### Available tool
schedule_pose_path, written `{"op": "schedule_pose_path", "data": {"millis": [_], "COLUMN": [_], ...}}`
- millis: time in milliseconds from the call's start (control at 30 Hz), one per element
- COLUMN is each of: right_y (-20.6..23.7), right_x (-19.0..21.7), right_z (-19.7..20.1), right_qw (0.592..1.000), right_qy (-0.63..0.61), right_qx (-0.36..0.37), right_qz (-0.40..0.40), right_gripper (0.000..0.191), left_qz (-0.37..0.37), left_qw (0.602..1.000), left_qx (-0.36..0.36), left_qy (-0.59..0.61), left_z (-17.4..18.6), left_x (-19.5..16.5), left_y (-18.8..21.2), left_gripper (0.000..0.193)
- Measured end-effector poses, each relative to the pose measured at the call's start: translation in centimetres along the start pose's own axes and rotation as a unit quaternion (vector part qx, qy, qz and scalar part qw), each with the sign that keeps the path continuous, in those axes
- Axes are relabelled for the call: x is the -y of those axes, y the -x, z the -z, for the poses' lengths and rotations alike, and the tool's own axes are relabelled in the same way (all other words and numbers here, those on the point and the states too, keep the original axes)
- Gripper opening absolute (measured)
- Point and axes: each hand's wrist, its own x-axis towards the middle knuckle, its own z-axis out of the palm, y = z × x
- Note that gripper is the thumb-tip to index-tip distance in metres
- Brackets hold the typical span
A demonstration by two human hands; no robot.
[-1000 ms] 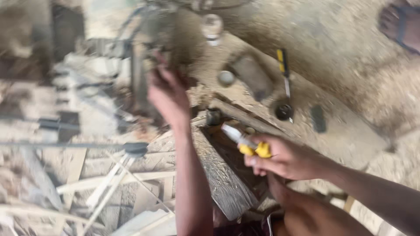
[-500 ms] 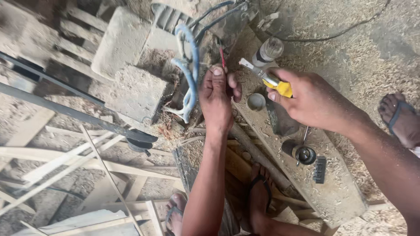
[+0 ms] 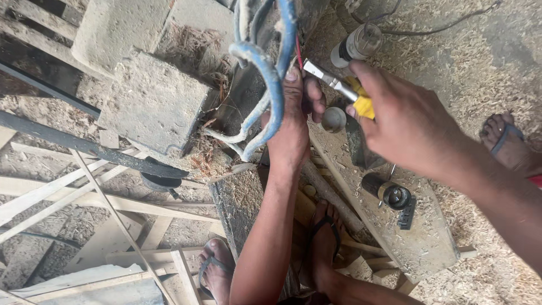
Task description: The person uses pliers to strip and adjust wires connected to a motor in a woodworking shop. They repeatedly cut and reposition the wires while seated on the floor, handling the tool and cables with both hands.
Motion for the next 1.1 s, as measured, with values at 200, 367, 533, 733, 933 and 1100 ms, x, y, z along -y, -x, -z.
{"op": "schedule_pose_path", "data": {"millis": [200,367,533,733,933,1100], "right_y": [0.6,-0.5,-1.7,-2.1,-2.4,-2.6], "right_x": [0.0,-0.6,-1.1,-1.9,-2.1,-2.2], "right_z": [0.5,2.0,2.4,3.1,3.3,3.5], "right_qw": [0.995,0.969,0.977,0.964,0.967,0.959], "right_qy": [-0.065,-0.069,-0.055,0.03,0.075,0.077], "right_qx": [0.061,0.199,0.193,0.255,0.239,0.262], "right_qz": [-0.054,-0.126,-0.077,-0.07,-0.053,-0.072], "right_gripper": [0.056,0.056,0.042,0.058,0.063,0.062], "left_qz": [-0.031,-0.047,-0.1,-0.086,-0.079,-0.025], "left_qw": [0.999,0.999,0.994,0.996,0.997,0.998], "left_qx": [-0.001,0.003,0.037,0.021,0.022,-0.041], "left_qy": [0.034,0.011,0.004,-0.014,-0.003,-0.028], "left_z": [-0.2,0.3,0.7,0.8,0.9,0.5], "left_x": [0.7,1.5,2.0,2.2,2.0,2.1], "left_y": [0.2,0.3,0.4,0.9,0.9,1.4], "left_gripper": [0.025,0.026,0.026,0.025,0.03,0.032]}}
